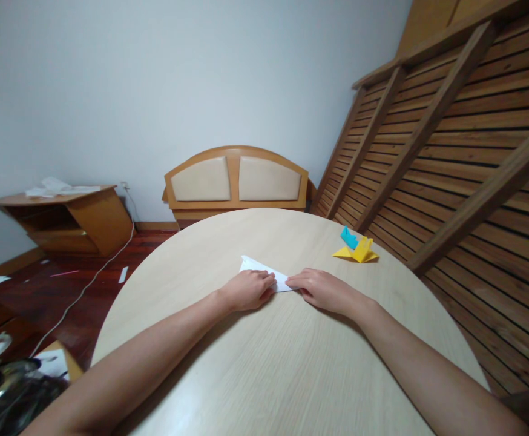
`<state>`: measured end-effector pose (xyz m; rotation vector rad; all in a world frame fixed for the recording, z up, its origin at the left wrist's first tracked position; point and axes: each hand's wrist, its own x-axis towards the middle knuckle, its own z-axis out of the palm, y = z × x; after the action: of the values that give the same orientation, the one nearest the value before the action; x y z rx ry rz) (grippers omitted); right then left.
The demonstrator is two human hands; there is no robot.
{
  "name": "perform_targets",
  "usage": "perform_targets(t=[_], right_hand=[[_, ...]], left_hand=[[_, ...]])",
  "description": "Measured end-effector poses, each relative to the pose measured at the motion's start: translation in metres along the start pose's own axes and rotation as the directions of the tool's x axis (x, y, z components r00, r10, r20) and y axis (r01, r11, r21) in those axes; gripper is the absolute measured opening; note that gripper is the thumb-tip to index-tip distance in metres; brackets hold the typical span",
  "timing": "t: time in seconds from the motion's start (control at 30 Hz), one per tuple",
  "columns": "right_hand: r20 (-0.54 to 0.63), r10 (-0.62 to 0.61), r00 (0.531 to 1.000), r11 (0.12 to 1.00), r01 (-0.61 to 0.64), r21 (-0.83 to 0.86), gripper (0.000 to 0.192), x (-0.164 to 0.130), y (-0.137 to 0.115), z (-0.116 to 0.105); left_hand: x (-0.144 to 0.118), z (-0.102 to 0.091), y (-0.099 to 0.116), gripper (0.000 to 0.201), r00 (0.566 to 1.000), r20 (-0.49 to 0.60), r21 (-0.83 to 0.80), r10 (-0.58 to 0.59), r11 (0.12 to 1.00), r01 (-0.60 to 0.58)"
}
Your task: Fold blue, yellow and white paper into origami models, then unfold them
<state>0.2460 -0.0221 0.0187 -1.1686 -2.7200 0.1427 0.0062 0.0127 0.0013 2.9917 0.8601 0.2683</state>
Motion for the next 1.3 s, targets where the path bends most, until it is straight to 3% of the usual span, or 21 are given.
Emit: perform_targets(t=[0.2,0.4,0.6,0.83,1.3], right_hand=[[-0.003,0.047,0.999,0.998,-0.047,-0.043,0.04,0.003,0.002,0.005],[-0.052,0.022,0.998,0.998,-0.025,-0.05,0.024,0.001,0.001,0.006],[-0.072,-0.01,0.997,1.0,0.011,0.011,0.026,0.0,0.007,0.007],[-0.089,-0.005,0.996,0.999,0.008,0.033,0.034,-0.002,0.007,0.007],[-0.065,0.019,0.998,0.999,-0.022,-0.05,0.035,0.003,0.008,0.01]], left_hand=[[0.0,-0.003,0.0,0.028,0.999,0.012,0.009,0.038,0.999,-0.038],[0.0,-0.005,0.004,0.026,0.999,0.007,0.06,0.037,0.998,-0.037],[-0.001,-0.01,0.01,0.025,0.997,0.043,0.116,0.061,0.991,-0.065],[0.001,-0.005,0.01,0.021,0.998,0.009,0.155,-0.062,0.986,0.06],[0.001,-0.007,0.009,0.024,0.998,-0.042,0.153,-0.049,0.987,0.055]])
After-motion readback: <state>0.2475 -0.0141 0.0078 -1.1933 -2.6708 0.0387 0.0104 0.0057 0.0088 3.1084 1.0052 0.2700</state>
